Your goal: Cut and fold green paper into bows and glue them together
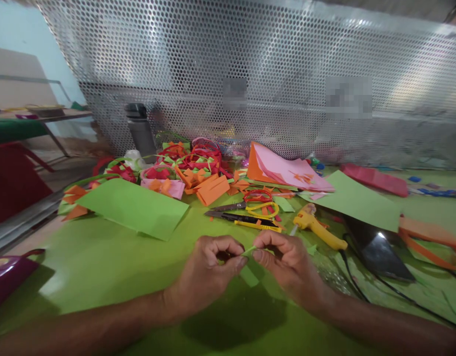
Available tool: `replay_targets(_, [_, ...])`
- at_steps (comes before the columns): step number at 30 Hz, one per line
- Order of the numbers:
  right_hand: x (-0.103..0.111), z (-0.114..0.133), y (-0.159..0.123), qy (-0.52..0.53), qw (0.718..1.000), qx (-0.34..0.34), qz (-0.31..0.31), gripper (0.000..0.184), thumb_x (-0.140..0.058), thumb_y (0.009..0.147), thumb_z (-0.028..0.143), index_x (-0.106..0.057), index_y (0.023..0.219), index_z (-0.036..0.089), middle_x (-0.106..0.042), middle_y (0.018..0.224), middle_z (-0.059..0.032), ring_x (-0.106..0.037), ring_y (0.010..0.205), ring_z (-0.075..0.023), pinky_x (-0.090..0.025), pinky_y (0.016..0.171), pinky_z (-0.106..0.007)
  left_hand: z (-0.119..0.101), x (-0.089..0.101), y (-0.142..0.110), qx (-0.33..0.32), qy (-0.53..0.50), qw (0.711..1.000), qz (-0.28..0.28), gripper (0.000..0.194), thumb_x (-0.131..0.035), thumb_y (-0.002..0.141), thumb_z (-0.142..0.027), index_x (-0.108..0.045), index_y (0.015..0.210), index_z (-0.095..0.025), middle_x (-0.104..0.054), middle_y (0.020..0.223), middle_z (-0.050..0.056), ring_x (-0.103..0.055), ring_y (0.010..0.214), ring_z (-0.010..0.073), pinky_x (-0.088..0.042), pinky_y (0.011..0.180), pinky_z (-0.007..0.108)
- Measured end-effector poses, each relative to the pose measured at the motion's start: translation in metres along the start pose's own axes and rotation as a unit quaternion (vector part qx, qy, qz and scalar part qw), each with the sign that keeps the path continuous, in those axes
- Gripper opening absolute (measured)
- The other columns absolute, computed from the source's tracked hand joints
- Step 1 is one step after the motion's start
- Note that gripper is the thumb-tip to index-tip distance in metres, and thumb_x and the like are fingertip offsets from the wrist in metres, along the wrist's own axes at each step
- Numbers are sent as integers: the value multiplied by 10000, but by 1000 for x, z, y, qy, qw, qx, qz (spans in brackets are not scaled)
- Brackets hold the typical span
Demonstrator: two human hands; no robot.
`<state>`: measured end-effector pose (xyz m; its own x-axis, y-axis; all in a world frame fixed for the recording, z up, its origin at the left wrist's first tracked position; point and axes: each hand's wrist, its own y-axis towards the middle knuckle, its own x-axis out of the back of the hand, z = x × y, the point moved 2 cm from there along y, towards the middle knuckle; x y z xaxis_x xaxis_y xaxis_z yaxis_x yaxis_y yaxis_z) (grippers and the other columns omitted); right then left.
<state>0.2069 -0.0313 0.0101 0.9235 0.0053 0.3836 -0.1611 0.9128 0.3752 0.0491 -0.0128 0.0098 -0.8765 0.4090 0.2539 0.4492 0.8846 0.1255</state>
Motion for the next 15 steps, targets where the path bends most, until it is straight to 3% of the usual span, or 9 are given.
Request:
replay_targets(5, [0,1,0,-3,1000,2,27,140,-544,833,256,-551,714,182,-542,626,25,-500,594,-122,-407,559,-229,-2,1,1,-26,29,999,-9,145,-561,734,-201,-558,607,-130,-512,583,-4,-444,561,107,-359,539,223])
replay_targets(15, [3,3,-7,-21,999,37,-29,120,-511,858,250,-540,751,203,-548,673,9,-510,628,-146,-396,583,-260,7,0,1,56,-93,994,-24,164,-644,659,-248,-572,750,-132,-553,685,11,-475,619,119,-401,577,234])
